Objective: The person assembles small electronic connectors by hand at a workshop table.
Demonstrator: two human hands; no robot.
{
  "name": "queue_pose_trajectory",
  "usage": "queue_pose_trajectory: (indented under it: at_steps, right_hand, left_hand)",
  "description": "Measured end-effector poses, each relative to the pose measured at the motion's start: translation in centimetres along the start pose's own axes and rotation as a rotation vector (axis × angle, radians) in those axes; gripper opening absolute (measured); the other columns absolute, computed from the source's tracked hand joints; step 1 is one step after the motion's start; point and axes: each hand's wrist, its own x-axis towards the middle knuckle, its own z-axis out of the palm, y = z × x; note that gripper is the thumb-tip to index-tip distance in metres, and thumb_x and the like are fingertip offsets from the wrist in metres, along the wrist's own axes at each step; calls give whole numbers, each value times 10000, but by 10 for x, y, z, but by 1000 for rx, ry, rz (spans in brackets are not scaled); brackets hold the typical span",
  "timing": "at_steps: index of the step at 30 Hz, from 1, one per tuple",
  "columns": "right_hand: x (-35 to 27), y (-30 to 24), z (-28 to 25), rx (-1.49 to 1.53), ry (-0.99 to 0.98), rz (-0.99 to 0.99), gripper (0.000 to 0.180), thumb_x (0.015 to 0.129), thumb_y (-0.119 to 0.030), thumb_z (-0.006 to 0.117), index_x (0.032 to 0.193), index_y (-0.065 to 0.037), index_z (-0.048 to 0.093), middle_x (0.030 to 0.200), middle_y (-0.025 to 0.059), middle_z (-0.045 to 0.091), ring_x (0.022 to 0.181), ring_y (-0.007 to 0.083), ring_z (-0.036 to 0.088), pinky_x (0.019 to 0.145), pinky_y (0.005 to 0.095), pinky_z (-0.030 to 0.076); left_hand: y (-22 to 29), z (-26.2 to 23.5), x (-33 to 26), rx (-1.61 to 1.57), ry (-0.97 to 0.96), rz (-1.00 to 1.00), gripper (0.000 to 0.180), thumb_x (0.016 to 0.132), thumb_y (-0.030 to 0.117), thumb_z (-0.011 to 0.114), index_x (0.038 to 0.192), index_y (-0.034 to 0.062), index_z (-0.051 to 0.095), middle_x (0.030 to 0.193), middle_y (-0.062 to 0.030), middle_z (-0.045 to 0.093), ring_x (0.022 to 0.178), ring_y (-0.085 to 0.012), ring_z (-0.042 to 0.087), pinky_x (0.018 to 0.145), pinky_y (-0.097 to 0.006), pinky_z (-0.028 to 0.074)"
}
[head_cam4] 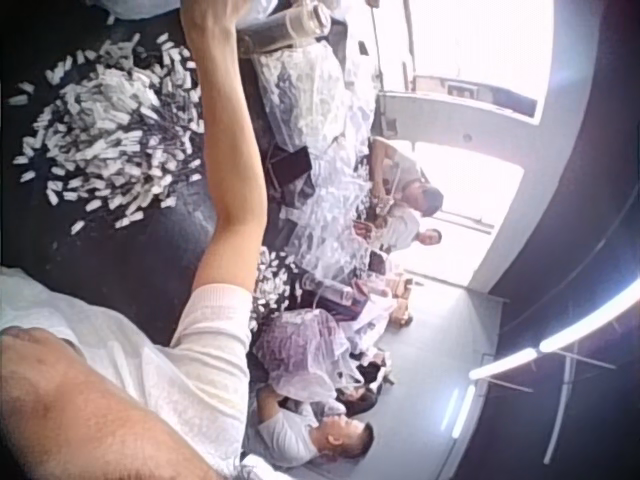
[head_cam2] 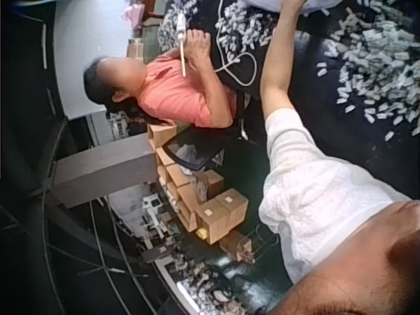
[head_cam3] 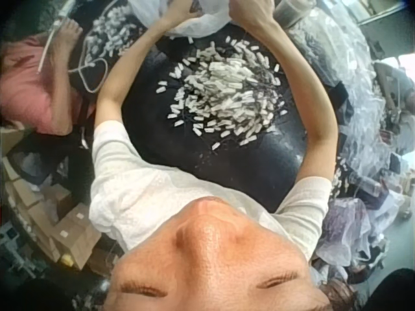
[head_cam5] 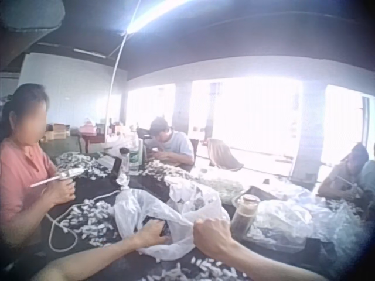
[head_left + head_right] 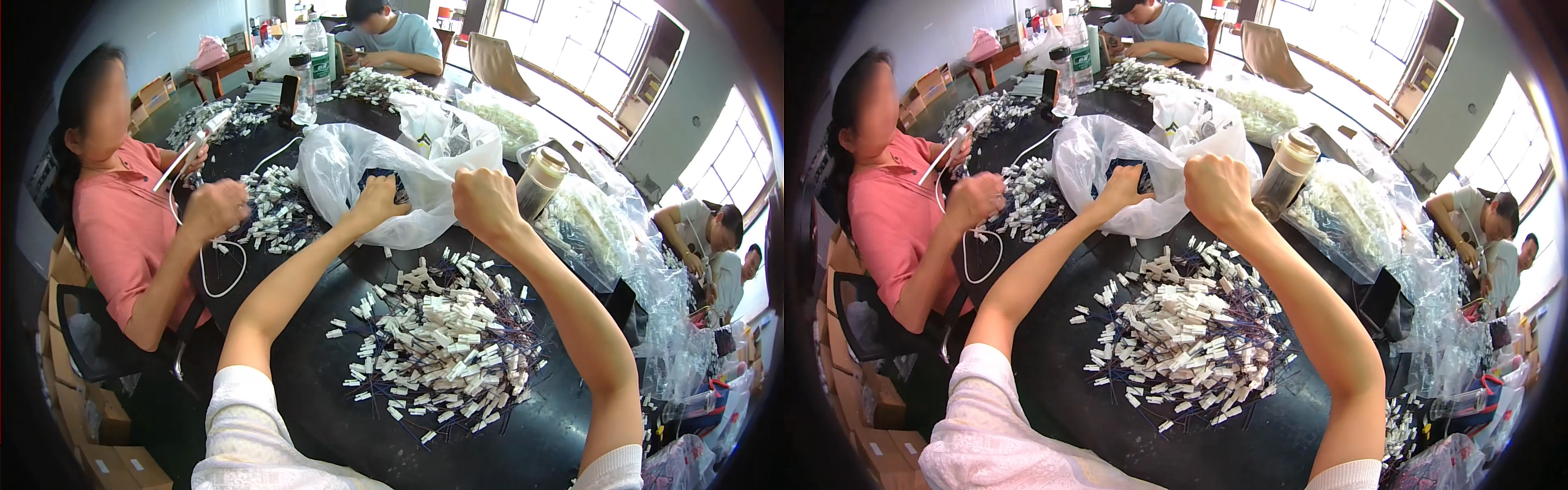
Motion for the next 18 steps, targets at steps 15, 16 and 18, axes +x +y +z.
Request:
queue_pose_trajectory:
  at_steps: [15, 16, 18]
  right_hand:
    - [0, 2, -2, -4, -8, 2, 184, 786, -147, 549, 716, 18, 587, 607, 209, 586, 596, 359, 608, 574, 440, 486]
    - [0, 2, -2, -3, -8, 3, 184, 786, -147, 549, 716, 18, 587, 607, 209, 586, 596, 359, 608, 574, 440, 486]
    - [1, 4, -2, -21, -13, -1, 189, 787, -151, 554, 714, 19, 591, 611, 210, 587, 599, 358, 610, 575, 437, 490]
  left_hand:
    - [23, 23, 9, 109, 164, -401, 542, 579, 327, 752, 929, -44, 566, 987, -189, 561, 967, -339, 496, 825, -434, 427]
    - [25, 22, 8, 129, 157, -399, 538, 584, 331, 751, 931, -38, 568, 988, -185, 560, 970, -338, 495, 826, -433, 426]
    - [31, 18, 7, 150, 148, -396, 535, 588, 335, 750, 934, -31, 570, 990, -181, 559, 972, -337, 495, 826, -432, 425]
